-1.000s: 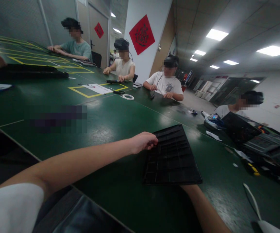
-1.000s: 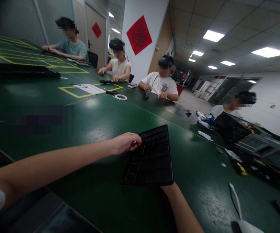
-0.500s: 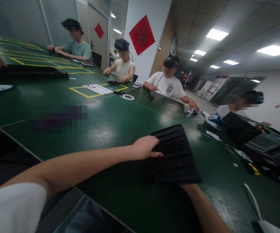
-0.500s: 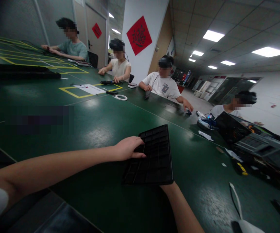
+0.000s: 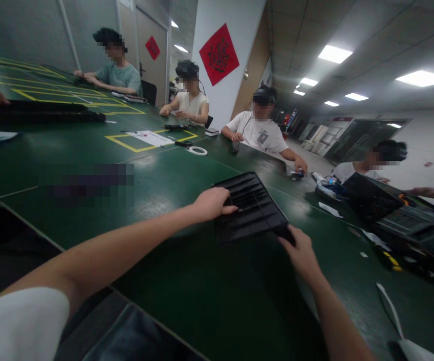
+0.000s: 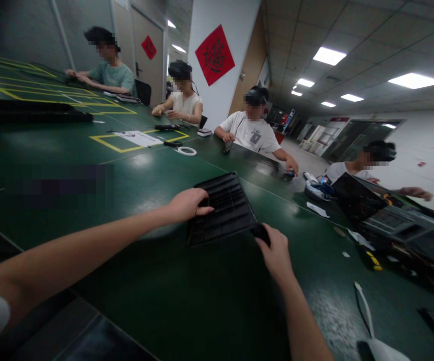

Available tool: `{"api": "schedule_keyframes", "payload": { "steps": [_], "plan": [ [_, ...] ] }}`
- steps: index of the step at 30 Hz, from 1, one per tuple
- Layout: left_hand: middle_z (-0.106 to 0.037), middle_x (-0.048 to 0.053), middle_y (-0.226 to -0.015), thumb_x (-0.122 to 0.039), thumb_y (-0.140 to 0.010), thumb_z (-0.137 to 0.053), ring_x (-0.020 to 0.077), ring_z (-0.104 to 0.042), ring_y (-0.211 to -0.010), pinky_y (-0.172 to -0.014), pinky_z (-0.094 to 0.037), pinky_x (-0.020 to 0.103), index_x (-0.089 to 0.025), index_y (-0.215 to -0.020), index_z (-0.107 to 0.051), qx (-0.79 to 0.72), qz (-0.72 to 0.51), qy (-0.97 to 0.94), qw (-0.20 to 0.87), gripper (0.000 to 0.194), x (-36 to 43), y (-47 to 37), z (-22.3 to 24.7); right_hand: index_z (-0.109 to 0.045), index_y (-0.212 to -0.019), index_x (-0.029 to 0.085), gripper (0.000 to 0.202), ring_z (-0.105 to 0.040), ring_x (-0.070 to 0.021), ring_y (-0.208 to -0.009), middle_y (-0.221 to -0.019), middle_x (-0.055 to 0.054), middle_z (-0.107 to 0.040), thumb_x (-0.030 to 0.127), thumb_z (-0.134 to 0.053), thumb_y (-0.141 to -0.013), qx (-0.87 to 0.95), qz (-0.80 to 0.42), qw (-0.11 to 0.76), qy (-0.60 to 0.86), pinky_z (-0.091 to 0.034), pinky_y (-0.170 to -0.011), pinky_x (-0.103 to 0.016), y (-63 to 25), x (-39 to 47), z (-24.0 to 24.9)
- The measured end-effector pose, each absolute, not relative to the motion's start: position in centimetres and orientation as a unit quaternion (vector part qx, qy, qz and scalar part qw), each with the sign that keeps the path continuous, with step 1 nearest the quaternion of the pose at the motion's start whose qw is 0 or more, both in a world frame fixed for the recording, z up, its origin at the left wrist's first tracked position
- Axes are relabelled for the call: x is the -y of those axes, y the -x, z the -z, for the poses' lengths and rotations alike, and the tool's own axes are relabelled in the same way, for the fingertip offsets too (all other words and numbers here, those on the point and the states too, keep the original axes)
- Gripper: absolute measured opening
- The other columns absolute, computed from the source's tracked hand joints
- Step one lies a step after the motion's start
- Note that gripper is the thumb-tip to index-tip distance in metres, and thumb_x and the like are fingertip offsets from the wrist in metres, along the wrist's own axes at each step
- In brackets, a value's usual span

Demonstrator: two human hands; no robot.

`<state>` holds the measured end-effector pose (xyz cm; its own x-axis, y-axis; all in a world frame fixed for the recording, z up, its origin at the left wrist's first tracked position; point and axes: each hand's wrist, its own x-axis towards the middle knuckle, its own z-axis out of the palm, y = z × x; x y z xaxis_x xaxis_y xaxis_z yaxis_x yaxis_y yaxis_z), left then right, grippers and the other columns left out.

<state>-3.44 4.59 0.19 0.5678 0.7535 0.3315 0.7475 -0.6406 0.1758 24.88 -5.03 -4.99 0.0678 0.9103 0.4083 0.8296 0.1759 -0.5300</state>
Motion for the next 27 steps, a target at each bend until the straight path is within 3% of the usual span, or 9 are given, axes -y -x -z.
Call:
{"api": "schedule_keyframes", "payload": {
  "steps": [2, 5, 10, 12, 16, 21, 24, 27],
  "plan": [
    [-0.06, 0.012, -0.09, -0.055, -0.076, -0.042, 0.0239, -0.056, -0.084, -0.069, -0.041, 0.03, -0.012, -0.086, -0.058, -0.505, -0.156, -0.849, -0.021, 0.047, -6.8, 5.9, -0.8, -0.05, -0.112, 0.006, 0.051, -0.047, -0.0282, -0.097, -0.102, -0.015, -0.054, 0.039, -0.044, -0.074, 0.619, 0.034, 0.244, 0.746, -0.032, -0.09, -0.044, -27.5, 5.1, 4.4],
    [-0.062, 0.015, -0.092, -0.056, -0.074, -0.042, 0.0267, -0.057, -0.086, -0.067, -0.041, 0.03, -0.011, -0.084, -0.061, -0.616, -0.092, -0.781, -0.043, 0.049, -9.6, 9.6, -0.9, -0.044, -0.12, 0.009, 0.055, -0.048, -0.0291, -0.097, -0.106, -0.015, -0.052, 0.042, -0.036, -0.077, 0.53, 0.024, 0.121, 0.839, -0.034, -0.087, -0.043, -30.0, 5.5, 4.1],
    [-0.062, 0.017, -0.095, -0.052, -0.073, -0.046, 0.03, -0.055, -0.093, -0.07, -0.041, 0.031, -0.011, -0.084, -0.064, -0.67, -0.027, -0.741, -0.042, 0.046, -11.9, 12.7, 0.0, -0.033, -0.128, 0.019, 0.064, -0.029, -0.0388, -0.115, -0.129, -0.013, -0.034, 0.054, -0.035, -0.074, 0.432, 0.007, 0.046, 0.9, -0.03, -0.086, -0.054, -30.8, 5.9, 4.5],
    [-0.062, 0.018, -0.095, -0.051, -0.073, -0.047, 0.0312, -0.056, -0.092, -0.069, -0.042, 0.032, -0.01, -0.084, -0.063, -0.67, -0.026, -0.741, -0.04, 0.046, -11.9, 12.7, 0.2, -0.034, -0.128, 0.016, 0.063, -0.03, -0.038, -0.115, -0.129, -0.014, -0.034, 0.052, -0.034, -0.076, 0.439, -0.005, 0.042, 0.898, -0.03, -0.087, -0.054, -30.8, 5.7, 4.7],
    [-0.061, 0.018, -0.092, -0.053, -0.074, -0.046, 0.0308, -0.056, -0.089, -0.069, -0.042, 0.033, -0.009, -0.083, -0.061, -0.63, -0.077, -0.772, -0.034, 0.048, -10.6, 10.4, 0.6, -0.041, -0.123, 0.006, 0.055, -0.04, -0.0291, -0.11, -0.119, -0.015, -0.045, 0.037, -0.041, -0.077, 0.541, -0.027, 0.111, 0.833, -0.025, -0.097, -0.043, -29.3, 5.0, 5.1],
    [-0.059, 0.014, -0.093, -0.051, -0.079, -0.038, 0.0249, -0.055, -0.086, -0.072, -0.042, 0.033, -0.011, -0.089, -0.055, -0.5, -0.205, -0.841, 0.03, 0.045, -6.6, 4.7, 1.8, -0.048, -0.116, 0.015, 0.05, -0.041, -0.0241, -0.111, -0.116, -0.007, -0.05, 0.036, -0.051, -0.071, 0.648, -0.133, 0.293, 0.691, -0.03, -0.096, -0.04, -22.7, 5.1, 5.2],
    [-0.058, 0.012, -0.092, -0.052, -0.081, -0.035, 0.0224, -0.054, -0.087, -0.075, -0.042, 0.032, -0.012, -0.092, -0.053, -0.402, -0.256, -0.875, 0.081, 0.045, -3.7, 2.0, 2.5, -0.052, -0.108, 0.015, 0.044, -0.047, -0.0232, -0.105, -0.109, -0.008, -0.054, 0.035, -0.056, -0.068, 0.665, -0.235, 0.376, 0.601, -0.034, -0.094, -0.04, -19.1, 5.9, 5.2],
    [-0.057, 0.012, -0.096, -0.05, -0.082, -0.035, 0.0209, -0.054, -0.089, -0.078, -0.042, 0.032, -0.012, -0.097, -0.05, -0.344, -0.277, -0.888, 0.13, 0.044, -1.5, 0.8, 2.8, -0.051, -0.11, 0.016, 0.046, -0.046, -0.0233, -0.109, -0.115, -0.009, -0.052, 0.035, -0.058, -0.069, 0.652, -0.284, 0.454, 0.537, -0.034, -0.096, -0.04, -17.4, 6.4, 5.4]
  ]
}}
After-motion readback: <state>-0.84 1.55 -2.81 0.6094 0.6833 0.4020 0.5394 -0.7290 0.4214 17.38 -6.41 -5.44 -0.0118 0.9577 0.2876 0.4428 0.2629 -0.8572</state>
